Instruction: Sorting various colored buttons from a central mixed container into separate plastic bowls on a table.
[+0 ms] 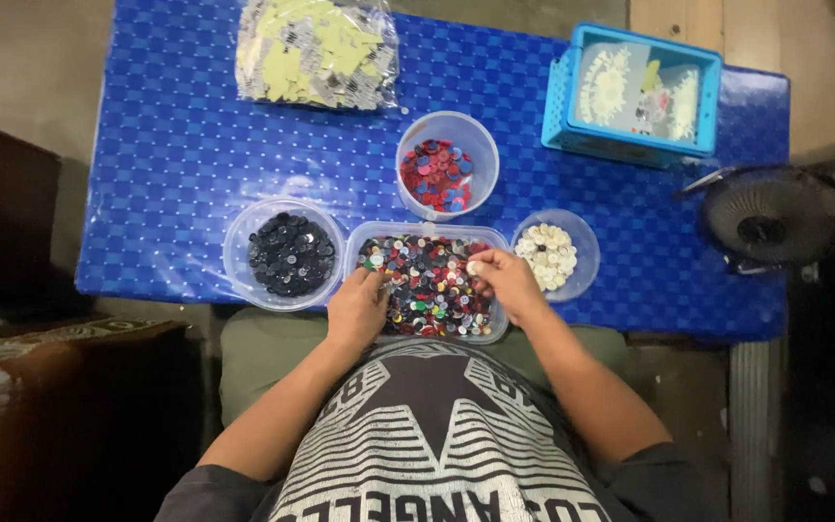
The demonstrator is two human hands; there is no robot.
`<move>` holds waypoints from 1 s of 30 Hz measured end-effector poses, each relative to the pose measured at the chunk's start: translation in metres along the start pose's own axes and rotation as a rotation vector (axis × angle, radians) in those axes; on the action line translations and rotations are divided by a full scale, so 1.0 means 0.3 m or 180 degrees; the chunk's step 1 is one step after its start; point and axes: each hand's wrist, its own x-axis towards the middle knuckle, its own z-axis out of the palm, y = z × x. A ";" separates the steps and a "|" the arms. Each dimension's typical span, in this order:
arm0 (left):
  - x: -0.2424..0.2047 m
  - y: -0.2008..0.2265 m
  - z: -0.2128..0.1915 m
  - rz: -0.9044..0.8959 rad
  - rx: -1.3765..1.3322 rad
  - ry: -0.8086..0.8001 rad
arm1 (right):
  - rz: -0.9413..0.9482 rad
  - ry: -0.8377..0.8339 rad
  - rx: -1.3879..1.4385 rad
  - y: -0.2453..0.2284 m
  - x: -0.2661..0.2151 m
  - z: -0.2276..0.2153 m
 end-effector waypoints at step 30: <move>-0.021 0.014 -0.016 0.0007 -0.0196 0.0036 | 0.0432 -0.0010 0.0772 0.133 -0.036 0.002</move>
